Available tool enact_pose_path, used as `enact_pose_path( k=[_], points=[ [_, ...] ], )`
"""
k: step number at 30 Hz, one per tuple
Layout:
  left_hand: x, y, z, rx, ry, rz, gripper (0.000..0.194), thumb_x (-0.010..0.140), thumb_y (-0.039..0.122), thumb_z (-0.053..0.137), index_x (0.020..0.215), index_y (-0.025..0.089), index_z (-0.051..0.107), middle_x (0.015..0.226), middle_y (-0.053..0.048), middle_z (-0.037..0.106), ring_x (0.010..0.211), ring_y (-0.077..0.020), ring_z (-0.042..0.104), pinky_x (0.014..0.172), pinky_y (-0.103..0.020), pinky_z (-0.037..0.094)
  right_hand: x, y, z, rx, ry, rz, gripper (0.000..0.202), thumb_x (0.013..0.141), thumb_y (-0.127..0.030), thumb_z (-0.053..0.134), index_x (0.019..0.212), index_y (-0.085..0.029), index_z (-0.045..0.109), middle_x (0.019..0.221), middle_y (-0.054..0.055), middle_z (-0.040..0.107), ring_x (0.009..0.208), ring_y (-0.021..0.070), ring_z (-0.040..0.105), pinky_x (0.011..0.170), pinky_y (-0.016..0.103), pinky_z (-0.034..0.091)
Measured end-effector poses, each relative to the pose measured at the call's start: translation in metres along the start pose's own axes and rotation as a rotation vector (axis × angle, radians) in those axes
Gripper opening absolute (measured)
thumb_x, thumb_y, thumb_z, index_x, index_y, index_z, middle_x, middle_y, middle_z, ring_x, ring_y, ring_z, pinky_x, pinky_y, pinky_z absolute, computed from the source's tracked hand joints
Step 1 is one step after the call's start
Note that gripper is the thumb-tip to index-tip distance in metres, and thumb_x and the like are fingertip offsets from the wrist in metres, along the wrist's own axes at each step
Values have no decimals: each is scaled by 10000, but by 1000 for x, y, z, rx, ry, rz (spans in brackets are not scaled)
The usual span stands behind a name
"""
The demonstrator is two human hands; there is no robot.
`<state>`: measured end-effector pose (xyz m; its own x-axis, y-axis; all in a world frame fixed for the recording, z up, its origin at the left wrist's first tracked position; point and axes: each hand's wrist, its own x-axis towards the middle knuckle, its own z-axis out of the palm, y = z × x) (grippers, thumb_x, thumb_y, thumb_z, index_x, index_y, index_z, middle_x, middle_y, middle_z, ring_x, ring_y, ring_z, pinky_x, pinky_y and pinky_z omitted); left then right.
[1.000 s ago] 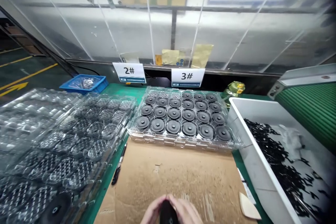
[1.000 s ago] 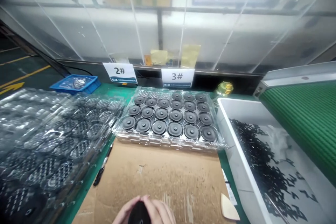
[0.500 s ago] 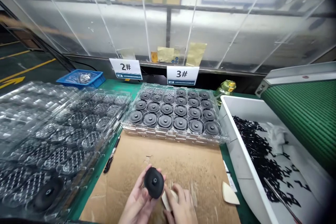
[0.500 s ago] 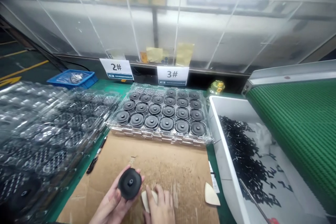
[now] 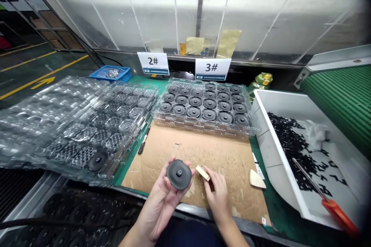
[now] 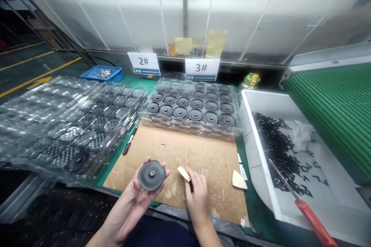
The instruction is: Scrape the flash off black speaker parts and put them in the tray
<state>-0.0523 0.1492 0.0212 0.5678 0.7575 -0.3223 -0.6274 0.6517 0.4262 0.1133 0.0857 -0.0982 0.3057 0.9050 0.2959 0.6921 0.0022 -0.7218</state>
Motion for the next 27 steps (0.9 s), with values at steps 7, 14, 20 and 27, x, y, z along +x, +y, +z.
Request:
enact_pose_path(
  k=[7, 14, 20, 27],
  points=[
    [-10, 6, -13, -15, 6, -13, 692, 792, 350, 625, 1378, 273, 265, 1265, -130, 529, 1173, -280, 485, 1071, -440, 268, 4, -14, -5, 102, -184, -33, 274, 917, -213, 400, 1126, -189, 577, 991, 59, 629, 900, 186, 587, 786, 308, 479],
    [-8, -9, -19, 92, 74, -53, 523, 735, 298, 699, 1216, 219, 509, 1296, -105, 496, 1190, -279, 462, 1041, -376, 325, 21, -60, -49, 175, -102, 160, 224, 920, -290, 444, 1049, -179, 590, 952, 63, 617, 746, 169, 586, 609, 253, 478],
    [-6, -16, -10, 208, 104, -163, 570, 599, 360, 786, 1121, 237, 592, 1149, -73, 599, 1038, -220, 565, 871, -263, 468, 41, -134, -71, 368, -308, -82, 270, 900, -122, 447, 1134, -206, 551, 960, 23, 600, 864, 135, 567, 771, 241, 465],
    [-6, -7, -14, 245, 98, -119, 534, 538, 380, 814, 1022, 223, 652, 1023, -54, 649, 981, -238, 593, 889, -296, 466, 49, -136, -57, 375, -167, -170, 289, 911, -113, 415, 1180, -123, 522, 990, 68, 595, 893, 146, 560, 821, 267, 459]
  ],
)
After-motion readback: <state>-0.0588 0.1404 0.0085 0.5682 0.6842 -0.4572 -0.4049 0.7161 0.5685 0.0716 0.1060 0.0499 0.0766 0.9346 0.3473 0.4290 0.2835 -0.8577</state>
